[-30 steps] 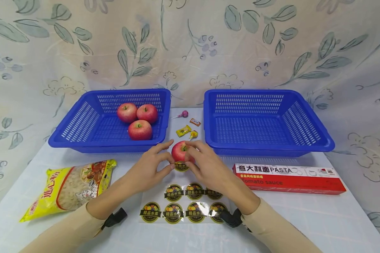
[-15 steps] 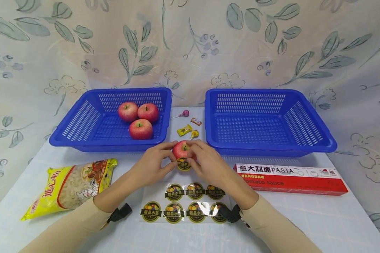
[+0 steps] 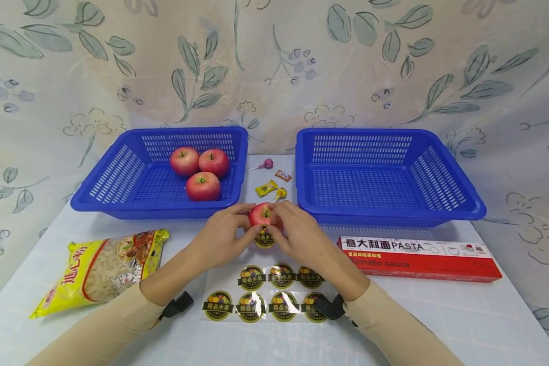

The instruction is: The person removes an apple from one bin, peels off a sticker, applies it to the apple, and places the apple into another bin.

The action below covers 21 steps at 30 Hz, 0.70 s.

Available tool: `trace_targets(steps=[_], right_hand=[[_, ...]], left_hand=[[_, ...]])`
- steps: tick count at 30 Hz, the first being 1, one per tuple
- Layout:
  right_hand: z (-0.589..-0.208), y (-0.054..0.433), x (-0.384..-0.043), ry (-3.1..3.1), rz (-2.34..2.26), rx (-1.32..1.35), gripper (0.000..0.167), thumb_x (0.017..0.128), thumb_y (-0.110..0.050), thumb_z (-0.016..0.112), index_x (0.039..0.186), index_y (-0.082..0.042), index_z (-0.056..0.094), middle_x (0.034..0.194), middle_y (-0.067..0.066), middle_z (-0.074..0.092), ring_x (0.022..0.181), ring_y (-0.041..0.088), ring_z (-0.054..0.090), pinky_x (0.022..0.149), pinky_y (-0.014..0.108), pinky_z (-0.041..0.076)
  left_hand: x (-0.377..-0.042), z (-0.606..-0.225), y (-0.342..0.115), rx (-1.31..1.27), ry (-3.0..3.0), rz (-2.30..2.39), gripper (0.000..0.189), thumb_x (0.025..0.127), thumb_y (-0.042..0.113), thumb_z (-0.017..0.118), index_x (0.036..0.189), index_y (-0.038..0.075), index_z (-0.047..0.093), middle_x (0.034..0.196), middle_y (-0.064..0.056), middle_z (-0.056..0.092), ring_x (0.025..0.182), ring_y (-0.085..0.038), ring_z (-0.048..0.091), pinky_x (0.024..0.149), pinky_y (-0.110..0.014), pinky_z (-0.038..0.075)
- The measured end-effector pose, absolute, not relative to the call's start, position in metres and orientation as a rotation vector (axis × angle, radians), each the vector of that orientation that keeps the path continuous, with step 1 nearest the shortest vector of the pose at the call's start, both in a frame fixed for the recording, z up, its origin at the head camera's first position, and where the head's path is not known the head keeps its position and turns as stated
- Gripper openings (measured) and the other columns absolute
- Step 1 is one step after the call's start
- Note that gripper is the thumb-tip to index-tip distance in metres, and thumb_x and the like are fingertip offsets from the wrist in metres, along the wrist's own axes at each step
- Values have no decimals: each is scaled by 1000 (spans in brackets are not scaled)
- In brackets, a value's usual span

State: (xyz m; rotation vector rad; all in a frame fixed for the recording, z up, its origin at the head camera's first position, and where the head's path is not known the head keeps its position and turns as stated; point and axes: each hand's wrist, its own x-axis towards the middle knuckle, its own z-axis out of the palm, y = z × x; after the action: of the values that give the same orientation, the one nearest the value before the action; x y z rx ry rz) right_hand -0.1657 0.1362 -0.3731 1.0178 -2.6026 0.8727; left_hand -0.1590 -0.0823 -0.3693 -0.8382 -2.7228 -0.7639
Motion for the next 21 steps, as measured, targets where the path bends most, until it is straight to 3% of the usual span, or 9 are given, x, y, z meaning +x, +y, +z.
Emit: trace_targets(steps=[8,13,15,17,21], right_hand=[[-378,136,-168,-2570,954,1008,16,98,-12,68,88,-14,56,127,10,68,122,28,65,88,40,56],[-378,137,-170,-2532,937,1081,10,99,-13,69,102,-9,61,115,8,66,112,23,66,90,41,56],[-376,139,-171,-2543,916,1111,19,97,-13,71,112,-6,61,120,10,65,112,25,65,93,42,56],[-376,141,-171,-2577,892,1128,31,94,-13,75,120,-4,61,134,15,61,116,28,64,97,46,55],[-378,145,-172,-2647,855,1146,49,89,-11,80,132,-4,56,148,20,52,135,37,54,107,53,48]], left_hand=[[-163,-373,-79,-858,-2688,-767,30,96,24,69,68,16,61,124,-10,67,116,-23,64,88,-38,58],[-164,-375,-83,-888,-2734,-776,29,95,26,72,71,18,60,129,-9,61,109,-22,67,87,-37,57],[-164,-374,-84,-907,-2746,-768,28,92,27,75,71,18,59,131,-10,60,110,-23,66,87,-38,57],[-165,-374,-86,-934,-2750,-749,27,89,26,78,72,16,60,133,-12,60,115,-26,65,89,-40,57],[-167,-374,-87,-961,-2744,-704,26,84,24,83,73,13,62,134,-17,63,126,-31,62,96,-45,56]])
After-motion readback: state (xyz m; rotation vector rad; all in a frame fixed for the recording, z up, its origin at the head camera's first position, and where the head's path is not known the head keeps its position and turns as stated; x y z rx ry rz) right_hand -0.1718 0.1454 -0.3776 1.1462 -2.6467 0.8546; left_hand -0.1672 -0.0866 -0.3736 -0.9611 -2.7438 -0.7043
